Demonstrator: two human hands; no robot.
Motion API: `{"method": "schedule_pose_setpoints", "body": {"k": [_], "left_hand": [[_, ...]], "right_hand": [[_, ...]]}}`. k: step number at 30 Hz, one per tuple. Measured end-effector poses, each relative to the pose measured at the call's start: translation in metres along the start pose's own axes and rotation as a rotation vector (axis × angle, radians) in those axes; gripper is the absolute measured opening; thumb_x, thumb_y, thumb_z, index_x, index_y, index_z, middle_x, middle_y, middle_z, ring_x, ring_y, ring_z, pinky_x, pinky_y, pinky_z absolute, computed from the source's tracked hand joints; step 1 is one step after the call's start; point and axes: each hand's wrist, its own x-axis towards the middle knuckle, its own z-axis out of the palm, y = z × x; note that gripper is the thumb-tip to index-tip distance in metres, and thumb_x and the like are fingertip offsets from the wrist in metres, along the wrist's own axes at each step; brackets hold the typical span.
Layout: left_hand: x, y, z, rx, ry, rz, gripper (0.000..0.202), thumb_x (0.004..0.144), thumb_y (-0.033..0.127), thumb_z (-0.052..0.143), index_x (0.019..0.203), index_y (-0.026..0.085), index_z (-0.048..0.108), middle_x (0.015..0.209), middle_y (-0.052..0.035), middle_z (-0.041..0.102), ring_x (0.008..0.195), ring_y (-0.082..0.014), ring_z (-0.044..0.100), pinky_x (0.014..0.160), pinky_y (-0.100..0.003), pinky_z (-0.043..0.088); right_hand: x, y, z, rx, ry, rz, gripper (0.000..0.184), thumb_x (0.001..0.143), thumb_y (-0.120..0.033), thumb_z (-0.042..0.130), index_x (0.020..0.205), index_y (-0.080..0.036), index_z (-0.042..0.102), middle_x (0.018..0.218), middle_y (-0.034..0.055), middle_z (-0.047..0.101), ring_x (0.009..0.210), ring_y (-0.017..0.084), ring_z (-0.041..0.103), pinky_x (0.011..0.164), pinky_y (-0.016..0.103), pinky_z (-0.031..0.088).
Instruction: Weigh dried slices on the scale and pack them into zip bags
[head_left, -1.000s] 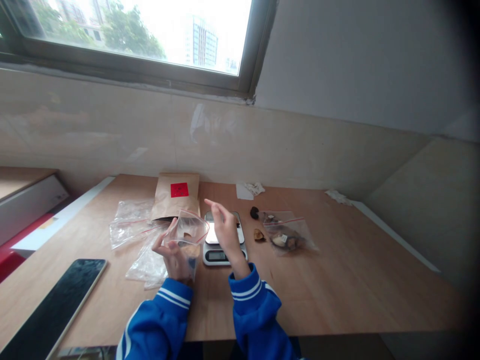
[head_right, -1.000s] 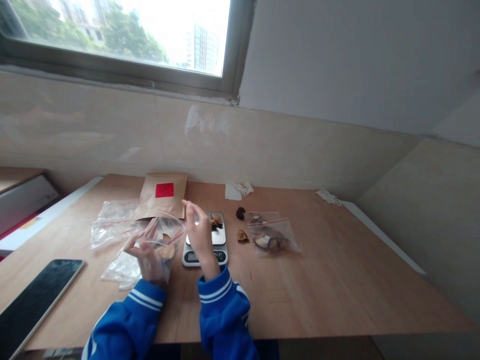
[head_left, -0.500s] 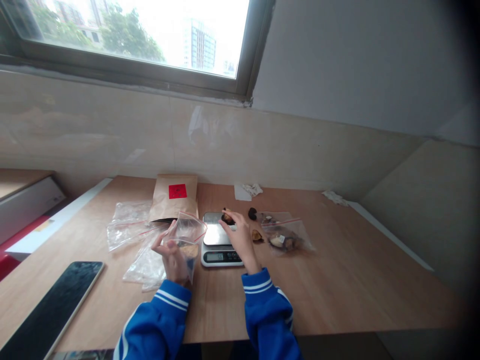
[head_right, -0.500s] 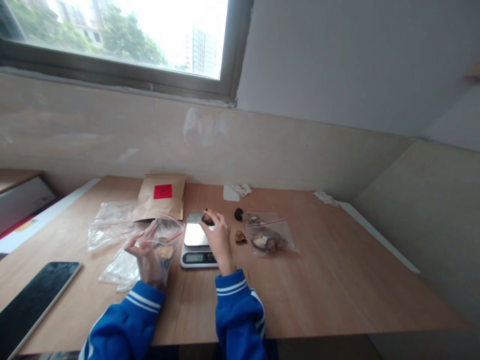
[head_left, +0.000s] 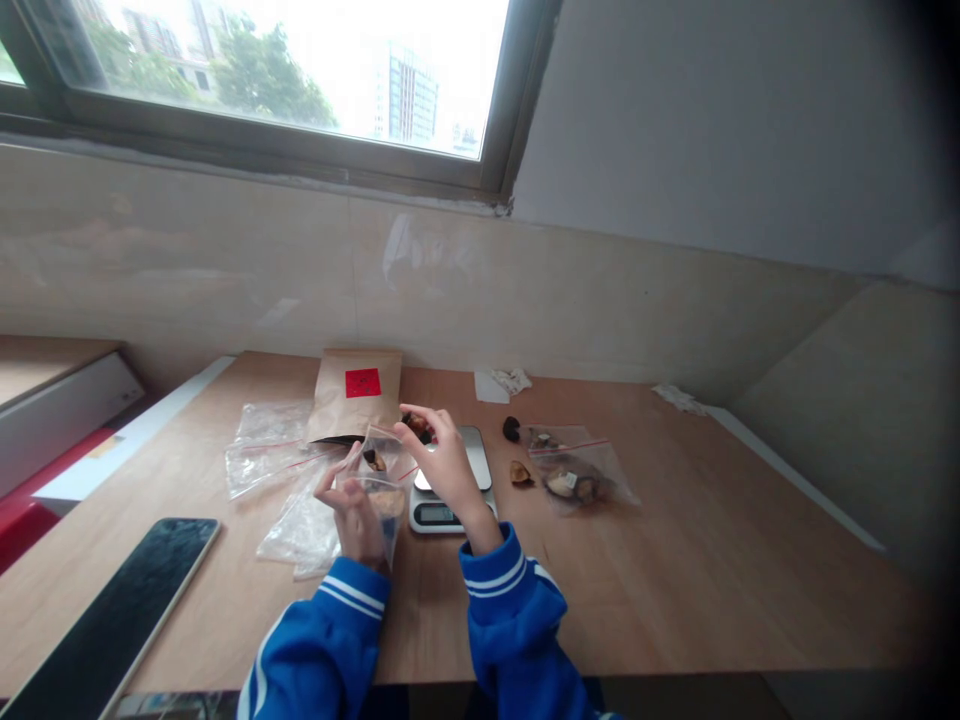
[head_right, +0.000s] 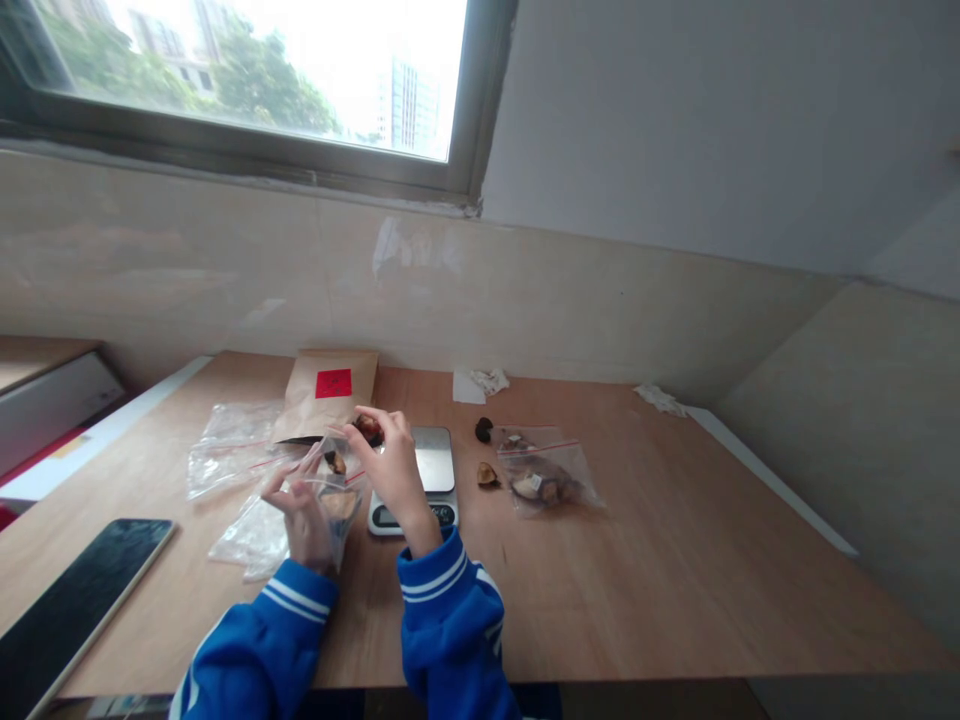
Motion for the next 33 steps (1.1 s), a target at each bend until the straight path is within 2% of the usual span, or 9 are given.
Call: {"method": "schedule_pose_setpoints", "body": {"k": [2,5,10,15,20,24,28,30,33], "left_hand": [[0.0,0.002,0.0,0.022,0.0,-0.02,0.035,0.092,0.051,0.035,0.115,0.024,0.032,0.13,-0.0138,0.053,0.118,-0.0216,0.055,0.101,-0.049,0.04],[-0.002,0.007,0.001,0.019,-0.015,-0.039,0.038,0.092,0.053,0.035,0.115,0.023,0.034,0.13,-0.0144,0.053,0.119,-0.0225,0.055,0.102,-0.048,0.039],[-0.002,0.013,0.003,-0.021,0.059,-0.113,0.036,0.091,0.054,0.034,0.111,0.025,0.03,0.127,-0.0143,0.055,0.109,-0.021,0.06,0.093,-0.046,0.046],[0.0,0.016,0.005,-0.019,0.075,-0.113,0.04,0.091,0.056,0.033,0.114,0.023,0.031,0.122,-0.0147,0.057,0.106,-0.0214,0.061,0.092,-0.047,0.047],[-0.018,0.027,0.009,-0.026,0.066,-0.065,0.044,0.091,0.055,0.033,0.122,0.024,0.033,0.131,-0.0154,0.05,0.111,-0.0225,0.057,0.093,-0.045,0.047],[-0.039,0.043,0.01,-0.025,0.008,-0.002,0.041,0.094,0.051,0.027,0.121,0.024,0.041,0.146,-0.0114,0.036,0.127,-0.0219,0.045,0.103,-0.043,0.039],[-0.035,0.058,0.004,0.004,0.003,-0.016,0.044,0.093,0.047,0.037,0.129,0.023,0.042,0.144,-0.0093,0.04,0.133,-0.0217,0.037,0.111,-0.041,0.029],[-0.027,0.063,0.001,0.004,-0.078,-0.114,0.044,0.09,0.048,0.044,0.125,0.021,0.05,0.133,-0.0086,0.051,0.126,-0.0222,0.046,0.107,-0.038,0.034],[-0.017,0.063,-0.002,-0.06,-0.295,-0.3,0.037,0.081,0.048,0.059,0.102,0.017,0.064,0.102,-0.0063,0.067,0.098,-0.0208,0.061,0.089,-0.032,0.046]], "right_hand": [[0.0,-0.001,0.006,-0.049,0.012,0.031,0.045,0.079,-0.049,0.063,0.114,-0.02,0.06,0.091,0.0039,0.063,0.082,0.018,0.061,0.08,0.031,0.047],[-0.001,-0.006,0.014,-0.203,-0.001,0.025,0.046,0.081,-0.052,0.061,0.113,-0.02,0.055,0.084,0.0024,0.065,0.085,0.021,0.06,0.088,0.039,0.04],[-0.013,-0.008,0.004,-0.284,0.022,-0.029,0.034,0.093,-0.049,0.041,0.108,-0.022,0.058,0.103,0.0054,0.066,0.102,0.023,0.057,0.095,0.043,0.033],[-0.046,0.004,-0.01,-0.181,0.065,0.085,0.038,0.091,-0.051,0.043,0.11,-0.02,0.056,0.11,0.0091,0.061,0.103,0.024,0.056,0.092,0.04,0.041],[-0.078,0.004,0.004,-0.022,0.022,0.135,0.057,0.077,-0.048,0.066,0.123,-0.019,0.048,0.117,0.01,0.059,0.104,0.024,0.057,0.09,0.038,0.047],[-0.085,0.0,-0.003,0.17,0.066,0.123,0.034,0.088,-0.039,0.054,0.117,-0.021,0.058,0.117,0.0073,0.063,0.109,0.021,0.058,0.096,0.035,0.046],[-0.092,0.001,-0.035,0.276,0.058,0.112,0.036,0.093,-0.04,0.044,0.119,-0.023,0.061,0.125,0.0059,0.061,0.12,0.022,0.054,0.105,0.036,0.04],[-0.096,0.004,-0.048,0.288,0.032,0.113,0.037,0.094,-0.041,0.042,0.12,-0.022,0.061,0.127,0.0063,0.061,0.122,0.022,0.053,0.106,0.037,0.039],[-0.102,0.012,-0.06,0.288,0.055,0.138,0.039,0.093,-0.044,0.044,0.122,-0.021,0.058,0.122,0.0082,0.064,0.113,0.022,0.059,0.099,0.037,0.045]]}}
